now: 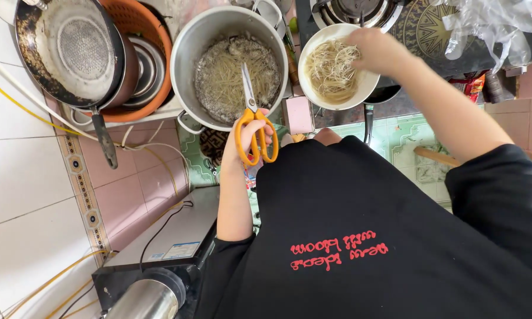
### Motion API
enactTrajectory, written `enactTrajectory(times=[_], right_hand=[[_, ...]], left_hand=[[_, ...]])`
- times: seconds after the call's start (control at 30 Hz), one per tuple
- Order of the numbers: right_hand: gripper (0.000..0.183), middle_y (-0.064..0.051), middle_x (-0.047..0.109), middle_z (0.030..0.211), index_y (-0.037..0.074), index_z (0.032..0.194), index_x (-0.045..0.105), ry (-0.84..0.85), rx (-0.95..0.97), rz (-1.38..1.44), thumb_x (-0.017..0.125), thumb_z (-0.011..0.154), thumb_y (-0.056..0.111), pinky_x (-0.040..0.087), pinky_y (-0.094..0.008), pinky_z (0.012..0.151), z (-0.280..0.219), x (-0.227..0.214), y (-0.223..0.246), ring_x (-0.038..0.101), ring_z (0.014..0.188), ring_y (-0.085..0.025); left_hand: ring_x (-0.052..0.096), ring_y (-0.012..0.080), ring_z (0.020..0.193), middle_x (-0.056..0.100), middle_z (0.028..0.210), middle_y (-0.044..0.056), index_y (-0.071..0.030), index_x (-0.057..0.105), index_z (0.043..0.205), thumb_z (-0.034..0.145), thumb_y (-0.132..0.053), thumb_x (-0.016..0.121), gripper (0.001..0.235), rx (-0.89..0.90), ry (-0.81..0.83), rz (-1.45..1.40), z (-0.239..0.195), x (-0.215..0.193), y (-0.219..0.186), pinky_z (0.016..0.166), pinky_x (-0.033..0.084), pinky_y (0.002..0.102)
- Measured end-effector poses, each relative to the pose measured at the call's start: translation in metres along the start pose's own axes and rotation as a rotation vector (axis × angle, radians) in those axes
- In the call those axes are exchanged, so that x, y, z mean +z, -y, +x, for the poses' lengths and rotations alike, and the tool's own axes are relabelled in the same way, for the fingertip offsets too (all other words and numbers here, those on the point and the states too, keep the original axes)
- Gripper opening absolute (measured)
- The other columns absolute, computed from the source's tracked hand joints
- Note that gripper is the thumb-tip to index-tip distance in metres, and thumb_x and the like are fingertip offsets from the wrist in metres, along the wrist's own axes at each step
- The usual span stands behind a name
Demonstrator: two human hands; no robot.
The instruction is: Preparing cooked noodles by portioning and cutting them with scissors in a kitchen.
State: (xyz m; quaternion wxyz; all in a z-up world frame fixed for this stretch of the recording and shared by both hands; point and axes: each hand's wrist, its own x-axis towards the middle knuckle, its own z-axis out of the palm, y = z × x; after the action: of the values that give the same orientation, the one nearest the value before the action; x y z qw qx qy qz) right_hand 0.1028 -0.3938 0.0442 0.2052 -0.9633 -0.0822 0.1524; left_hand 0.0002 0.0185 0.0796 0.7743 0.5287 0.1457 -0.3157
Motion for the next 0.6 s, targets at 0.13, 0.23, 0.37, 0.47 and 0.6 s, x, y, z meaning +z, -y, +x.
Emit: enactTrajectory(times=[0.13, 0.23, 0.37, 0.47, 0.6], right_hand=[[0.078, -0.018, 0.058, 0.145, 0.009, 0.141, 0.063, -0.058, -0.275, -0.362, 0.084, 0.073, 0.041, 0.046, -0.049, 0.106, -0.013, 0.031, 0.03, 0.057, 0.127, -0.039], [0.091, -0.016, 0.058, 0.138, 0.01, 0.137, 0.061, -0.089, -0.325, -0.589, 0.083, 0.064, 0.059, 0.045, -0.048, 0.098, -0.03, 0.032, 0.059, 0.057, 0.125, -0.036], [0.081, -0.011, 0.06, 0.126, 0.013, 0.124, 0.065, -0.081, -0.365, -0.743, 0.081, 0.063, 0.065, 0.046, -0.044, 0.097, -0.036, 0.035, 0.06, 0.059, 0.121, -0.029], [0.068, -0.007, 0.062, 0.119, 0.015, 0.119, 0.067, 0.077, -0.372, -0.692, 0.085, 0.066, 0.054, 0.049, -0.042, 0.093, -0.029, 0.05, 0.027, 0.063, 0.114, -0.026], [0.06, -0.004, 0.064, 0.112, 0.015, 0.11, 0.07, 0.151, -0.395, -0.728, 0.088, 0.064, 0.048, 0.051, -0.039, 0.089, -0.021, 0.045, 0.044, 0.065, 0.107, -0.024]], left_hand=[[0.065, 0.0183, 0.067, 0.069, 0.083, 0.01, 0.0, 0.06, 0.13, 0.091, -0.019, 0.062, 0.043, -0.016, 0.05, 0.09, -0.001, 0.011, -0.003, 0.061, 0.055, 0.032], [0.065, 0.0178, 0.067, 0.069, 0.083, 0.01, 0.001, 0.059, 0.13, 0.092, -0.02, 0.062, 0.044, 0.008, 0.086, 0.137, -0.002, 0.017, 0.003, 0.061, 0.055, 0.032], [0.066, 0.0171, 0.067, 0.07, 0.084, 0.011, 0.004, 0.059, 0.131, 0.093, -0.021, 0.062, 0.046, 0.046, 0.111, 0.162, -0.006, 0.014, 0.007, 0.063, 0.058, 0.031], [0.065, 0.0171, 0.066, 0.07, 0.084, 0.011, 0.004, 0.058, 0.131, 0.092, -0.021, 0.063, 0.047, -0.005, 0.092, 0.14, -0.005, 0.012, 0.012, 0.061, 0.056, 0.03], [0.065, 0.0174, 0.066, 0.07, 0.083, 0.011, 0.004, 0.057, 0.131, 0.091, -0.021, 0.063, 0.048, -0.032, 0.085, 0.144, -0.003, 0.01, 0.01, 0.059, 0.055, 0.03]])
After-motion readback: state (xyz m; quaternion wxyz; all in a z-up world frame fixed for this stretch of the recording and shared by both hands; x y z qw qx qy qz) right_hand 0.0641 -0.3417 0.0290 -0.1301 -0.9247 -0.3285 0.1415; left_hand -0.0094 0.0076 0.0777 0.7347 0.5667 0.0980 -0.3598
